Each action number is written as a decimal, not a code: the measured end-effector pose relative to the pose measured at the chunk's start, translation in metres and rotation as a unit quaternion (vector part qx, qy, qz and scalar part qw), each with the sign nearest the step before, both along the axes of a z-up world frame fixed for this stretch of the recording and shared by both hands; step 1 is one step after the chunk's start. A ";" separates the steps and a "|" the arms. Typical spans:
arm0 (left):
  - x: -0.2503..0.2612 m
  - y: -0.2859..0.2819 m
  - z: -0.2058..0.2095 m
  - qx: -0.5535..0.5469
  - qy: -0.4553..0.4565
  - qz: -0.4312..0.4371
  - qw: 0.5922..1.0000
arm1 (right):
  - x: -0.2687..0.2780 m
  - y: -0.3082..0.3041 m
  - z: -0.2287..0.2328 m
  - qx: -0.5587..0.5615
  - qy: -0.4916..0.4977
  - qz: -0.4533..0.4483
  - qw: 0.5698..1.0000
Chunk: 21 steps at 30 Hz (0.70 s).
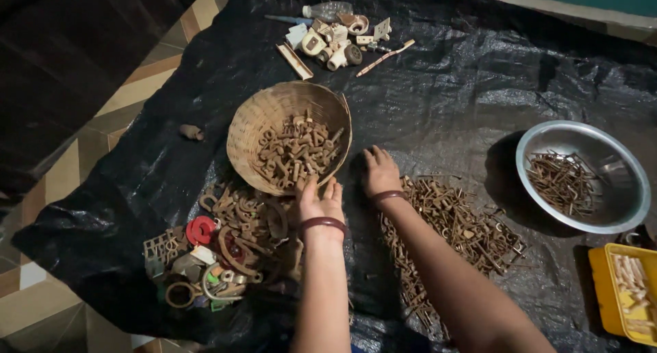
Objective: The person sits on the floor and sorts small metal hardware pieces by hand, separating them into a woven basket, a metal bowl, and a yellow plastic tray. The hands repeatedly pick up items from a central pile and place them into the respective containers.
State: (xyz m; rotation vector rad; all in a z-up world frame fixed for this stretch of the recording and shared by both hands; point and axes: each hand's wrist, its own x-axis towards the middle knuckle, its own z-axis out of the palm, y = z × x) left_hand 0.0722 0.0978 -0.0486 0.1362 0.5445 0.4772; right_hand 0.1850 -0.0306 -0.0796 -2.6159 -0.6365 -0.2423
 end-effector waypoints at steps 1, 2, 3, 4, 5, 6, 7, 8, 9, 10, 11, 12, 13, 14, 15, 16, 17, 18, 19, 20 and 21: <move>0.001 0.001 0.007 -0.013 -0.020 0.003 1.000 | 0.008 0.005 -0.003 -0.019 -0.005 0.004 1.000; -0.001 0.001 0.011 -0.027 -0.038 0.008 0.999 | 0.013 0.012 -0.006 -0.039 -0.007 0.009 0.999; -0.003 0.000 0.014 -0.032 -0.050 0.011 0.998 | 0.018 0.018 -0.008 -0.059 -0.009 0.015 0.998; -0.004 -0.001 0.018 -0.037 -0.063 0.013 0.997 | 0.023 0.026 -0.007 -0.056 0.015 0.021 0.998; -0.004 -0.001 0.024 -0.041 -0.075 0.015 0.996 | 0.029 0.034 -0.005 -0.052 0.040 0.027 0.997; -0.004 -0.003 0.031 -0.025 -0.063 0.018 0.998 | 0.034 0.042 -0.005 -0.049 0.063 0.033 0.996; -0.007 -0.005 0.039 -0.009 -0.050 0.021 0.998 | 0.036 0.050 -0.006 -0.078 0.065 0.057 0.993; -0.009 -0.007 0.048 0.007 -0.038 0.024 0.999 | 0.038 0.058 -0.009 -0.106 0.068 0.081 0.989; -0.009 -0.007 0.056 0.004 -0.042 0.024 0.999 | 0.039 0.065 -0.014 -0.135 0.070 0.106 0.983; -0.010 -0.009 0.063 -0.001 -0.046 0.024 0.999 | 0.037 0.069 -0.020 -0.118 0.061 0.114 0.985; -0.011 -0.009 0.068 -0.006 -0.050 0.024 0.998 | 0.031 0.073 -0.027 -0.100 0.052 0.123 0.986; -0.010 -0.010 0.072 -0.004 -0.057 0.023 0.998 | 0.026 0.074 -0.032 -0.083 0.042 0.130 0.987; -0.010 -0.010 0.075 -0.001 -0.064 0.023 0.998 | 0.019 0.072 -0.034 -0.041 0.016 0.141 0.989; -0.011 -0.011 0.076 0.001 -0.070 0.022 0.997 | 0.008 0.068 -0.035 0.000 -0.010 0.151 0.988; -0.011 -0.010 0.076 -0.001 -0.073 0.025 0.997 | -0.001 0.065 -0.034 0.041 -0.035 0.161 0.986; -0.011 -0.011 0.076 -0.003 -0.075 0.027 0.997 | -0.007 0.062 -0.031 0.058 -0.026 0.158 0.985; -0.011 -0.012 0.075 -0.005 -0.077 0.029 0.997 | -0.012 0.060 -0.029 0.076 -0.018 0.154 0.985; -0.011 -0.012 0.074 -0.002 -0.086 0.026 0.996 | -0.014 0.060 -0.026 0.093 -0.012 0.151 0.984; -0.011 -0.011 0.073 0.002 -0.094 0.023 0.995 | -0.016 0.060 -0.025 0.116 -0.005 0.133 0.984; -0.012 -0.009 0.070 0.006 -0.102 0.020 0.995 | -0.022 0.061 -0.025 0.139 0.004 0.114 0.984; -0.012 -0.008 0.067 0.003 -0.091 0.017 0.996 | -0.027 0.060 -0.026 0.162 0.013 0.096 0.982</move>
